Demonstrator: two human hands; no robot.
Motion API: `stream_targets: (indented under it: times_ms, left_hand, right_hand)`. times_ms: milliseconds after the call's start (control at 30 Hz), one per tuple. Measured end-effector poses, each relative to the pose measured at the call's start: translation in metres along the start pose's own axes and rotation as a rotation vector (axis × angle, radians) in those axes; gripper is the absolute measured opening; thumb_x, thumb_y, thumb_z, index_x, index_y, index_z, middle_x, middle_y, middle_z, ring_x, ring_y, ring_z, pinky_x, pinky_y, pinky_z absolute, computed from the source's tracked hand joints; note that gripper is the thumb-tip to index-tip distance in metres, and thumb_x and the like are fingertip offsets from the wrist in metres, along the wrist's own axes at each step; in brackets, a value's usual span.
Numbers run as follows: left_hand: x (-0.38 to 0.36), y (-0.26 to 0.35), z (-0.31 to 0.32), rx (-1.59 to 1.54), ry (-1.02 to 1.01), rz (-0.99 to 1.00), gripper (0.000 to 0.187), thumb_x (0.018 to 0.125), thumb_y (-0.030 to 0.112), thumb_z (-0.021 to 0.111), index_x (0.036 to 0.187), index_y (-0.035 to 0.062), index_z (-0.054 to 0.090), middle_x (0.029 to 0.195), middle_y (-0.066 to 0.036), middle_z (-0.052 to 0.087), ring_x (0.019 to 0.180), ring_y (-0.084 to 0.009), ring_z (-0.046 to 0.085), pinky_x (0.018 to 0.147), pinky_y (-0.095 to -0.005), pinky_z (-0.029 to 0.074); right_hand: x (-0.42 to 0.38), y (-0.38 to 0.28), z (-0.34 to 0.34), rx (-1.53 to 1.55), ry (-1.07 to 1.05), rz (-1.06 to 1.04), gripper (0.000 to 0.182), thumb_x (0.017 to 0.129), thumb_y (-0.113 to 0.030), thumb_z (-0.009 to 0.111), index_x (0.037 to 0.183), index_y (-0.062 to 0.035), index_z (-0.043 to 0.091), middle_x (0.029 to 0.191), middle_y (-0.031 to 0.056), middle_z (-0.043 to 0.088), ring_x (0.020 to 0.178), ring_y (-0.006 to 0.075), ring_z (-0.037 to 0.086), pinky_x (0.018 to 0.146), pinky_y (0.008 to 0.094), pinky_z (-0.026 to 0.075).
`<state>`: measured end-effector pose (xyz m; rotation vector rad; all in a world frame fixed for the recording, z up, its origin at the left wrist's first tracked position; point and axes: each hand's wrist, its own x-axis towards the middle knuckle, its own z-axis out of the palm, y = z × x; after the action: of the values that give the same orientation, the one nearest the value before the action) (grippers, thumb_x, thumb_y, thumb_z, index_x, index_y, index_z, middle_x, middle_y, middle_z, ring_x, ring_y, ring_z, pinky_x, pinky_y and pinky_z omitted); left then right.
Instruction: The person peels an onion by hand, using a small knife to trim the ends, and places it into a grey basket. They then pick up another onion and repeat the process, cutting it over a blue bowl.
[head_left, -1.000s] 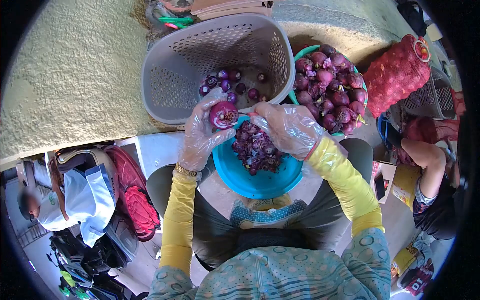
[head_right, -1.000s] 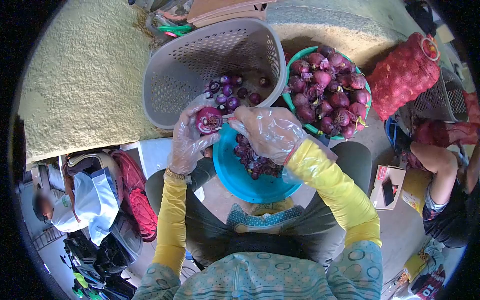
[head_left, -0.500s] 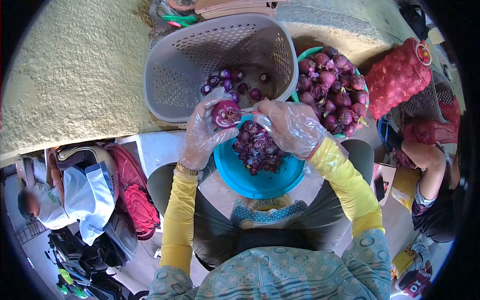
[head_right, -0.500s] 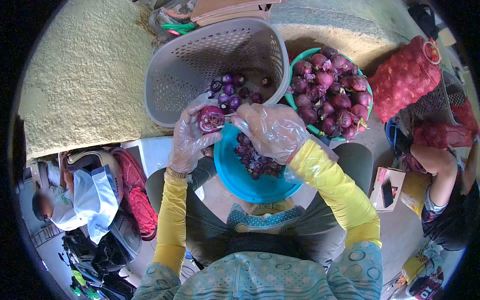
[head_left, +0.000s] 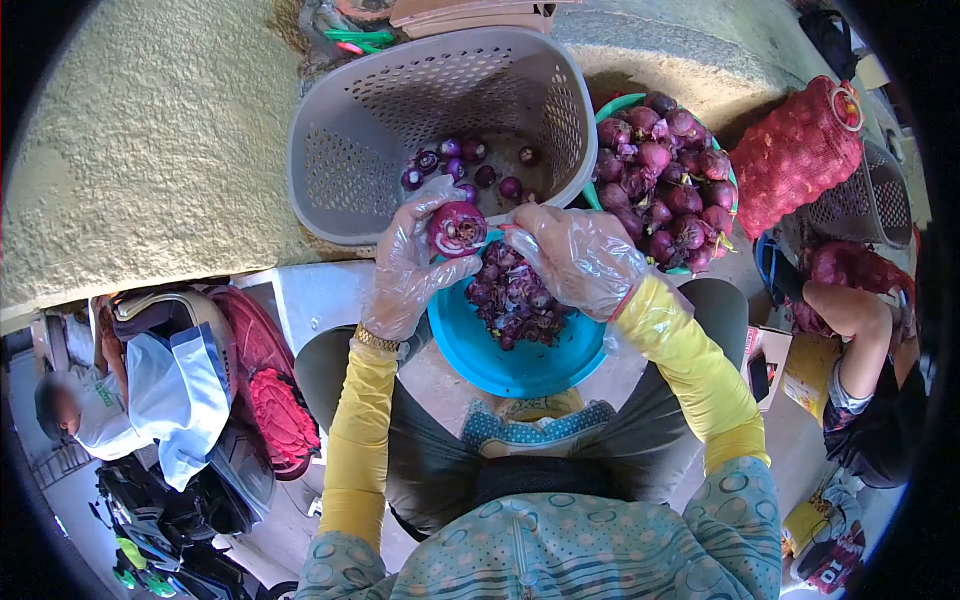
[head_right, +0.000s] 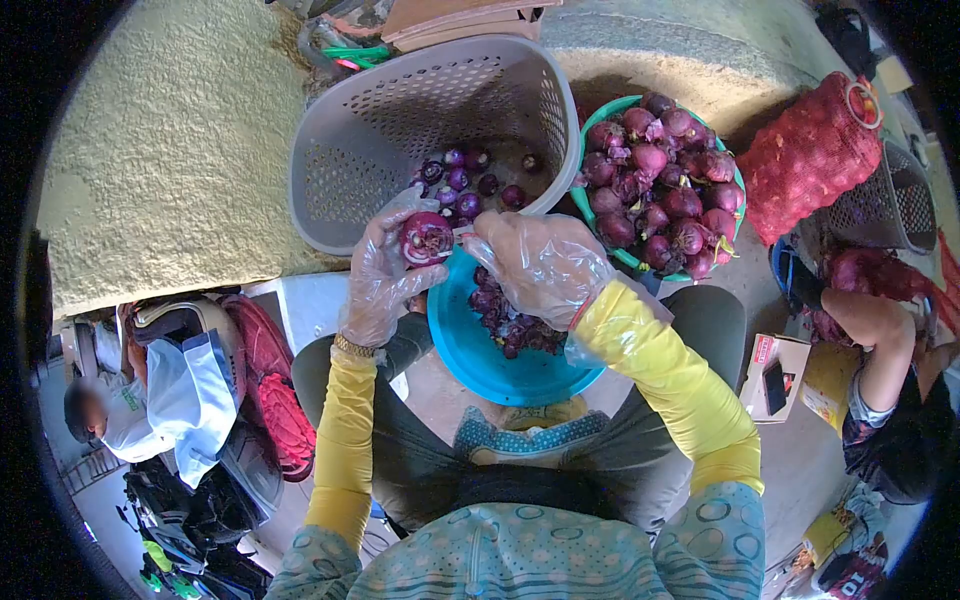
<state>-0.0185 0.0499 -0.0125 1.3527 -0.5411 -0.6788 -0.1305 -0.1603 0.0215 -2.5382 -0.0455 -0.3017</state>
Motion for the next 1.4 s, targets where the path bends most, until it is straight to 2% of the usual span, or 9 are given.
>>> stream_targets:
  times_ms: [600, 733, 800, 933, 1033, 1233, 1300, 1400]
  left_hand:
    - [0.0, -0.003, -0.002, -0.001, -0.002, -0.003, 0.073, 0.077, -0.005, 0.084, 0.138, 0.0043, 0.046, 0.142, -0.013, 0.051, 0.128, -0.0209, 0.054, 0.111, -0.0386, 0.047]
    - [-0.001, -0.003, -0.002, 0.01, -0.002, -0.007, 0.073, 0.076, -0.004, 0.084, 0.14, 0.003, 0.048, 0.147, -0.014, 0.048, 0.133, -0.0224, 0.05, 0.114, -0.0392, 0.044]
    - [-0.002, -0.004, -0.001, 0.003, -0.012, -0.035, 0.074, 0.076, -0.004, 0.084, 0.14, 0.0027, 0.049, 0.149, -0.014, 0.047, 0.135, -0.0234, 0.049, 0.115, -0.0396, 0.043]
    - [-0.001, -0.009, -0.005, 0.09, -0.028, 0.009, 0.076, 0.074, -0.002, 0.086, 0.141, 0.0029, 0.049, 0.151, -0.015, 0.047, 0.138, -0.0249, 0.047, 0.117, -0.0397, 0.04]
    - [-0.002, -0.012, -0.004, 0.123, -0.013, -0.007, 0.077, 0.074, 0.0, 0.087, 0.141, 0.0028, 0.049, 0.149, -0.015, 0.048, 0.137, -0.025, 0.048, 0.117, -0.0394, 0.04]
    - [-0.005, -0.014, -0.001, 0.112, -0.005, -0.034, 0.073, 0.075, 0.002, 0.087, 0.138, 0.0017, 0.05, 0.148, -0.015, 0.05, 0.134, -0.0238, 0.05, 0.115, -0.0387, 0.043]
    - [-0.006, -0.013, -0.002, 0.139, -0.011, -0.033, 0.072, 0.076, 0.002, 0.087, 0.138, 0.0014, 0.051, 0.147, -0.015, 0.05, 0.133, -0.0235, 0.051, 0.114, -0.0384, 0.043]
    - [-0.006, -0.011, 0.002, 0.119, 0.004, -0.069, 0.071, 0.076, 0.003, 0.087, 0.137, 0.002, 0.051, 0.146, -0.015, 0.051, 0.133, -0.0232, 0.051, 0.115, -0.0381, 0.043]
  right_hand:
    - [0.0, 0.002, 0.004, -0.023, -0.017, 0.006, 0.027, 0.103, -0.031, 0.056, 0.091, -0.0061, 0.058, 0.073, 0.0181, 0.067, 0.067, 0.039, 0.068, 0.058, 0.0486, 0.052]
    - [0.001, 0.0, 0.004, -0.027, -0.017, -0.001, 0.028, 0.103, -0.031, 0.055, 0.09, -0.0057, 0.058, 0.073, 0.018, 0.067, 0.067, 0.0385, 0.068, 0.058, 0.0481, 0.052]
    - [0.0, 0.001, 0.004, -0.038, -0.113, 0.024, 0.027, 0.103, -0.031, 0.055, 0.095, -0.0052, 0.06, 0.076, 0.0193, 0.068, 0.07, 0.0384, 0.069, 0.06, 0.0482, 0.053]
    - [0.0, -0.005, -0.002, -0.007, -0.134, 0.038, 0.027, 0.104, -0.03, 0.053, 0.101, -0.005, 0.062, 0.079, 0.021, 0.069, 0.073, 0.0392, 0.07, 0.063, 0.0494, 0.054]
    - [0.0, 0.0, 0.005, -0.008, -0.214, 0.101, 0.029, 0.105, -0.033, 0.051, 0.105, -0.0048, 0.059, 0.072, 0.0221, 0.065, 0.069, 0.044, 0.066, 0.061, 0.0544, 0.05]
    - [-0.004, 0.002, 0.014, 0.101, -0.201, 0.133, 0.03, 0.105, -0.031, 0.048, 0.106, -0.0043, 0.061, 0.077, 0.0251, 0.065, 0.077, 0.0463, 0.065, 0.068, 0.056, 0.05]
    - [0.004, 0.001, 0.005, 0.113, -0.347, 0.162, 0.03, 0.105, -0.03, 0.048, 0.108, -0.0039, 0.062, 0.082, 0.0264, 0.066, 0.083, 0.0473, 0.064, 0.074, 0.0562, 0.05]
    - [0.005, 0.005, 0.003, 0.223, -0.354, 0.134, 0.034, 0.106, -0.031, 0.045, 0.111, -0.0026, 0.063, 0.087, 0.0273, 0.067, 0.087, 0.0476, 0.064, 0.077, 0.0553, 0.05]
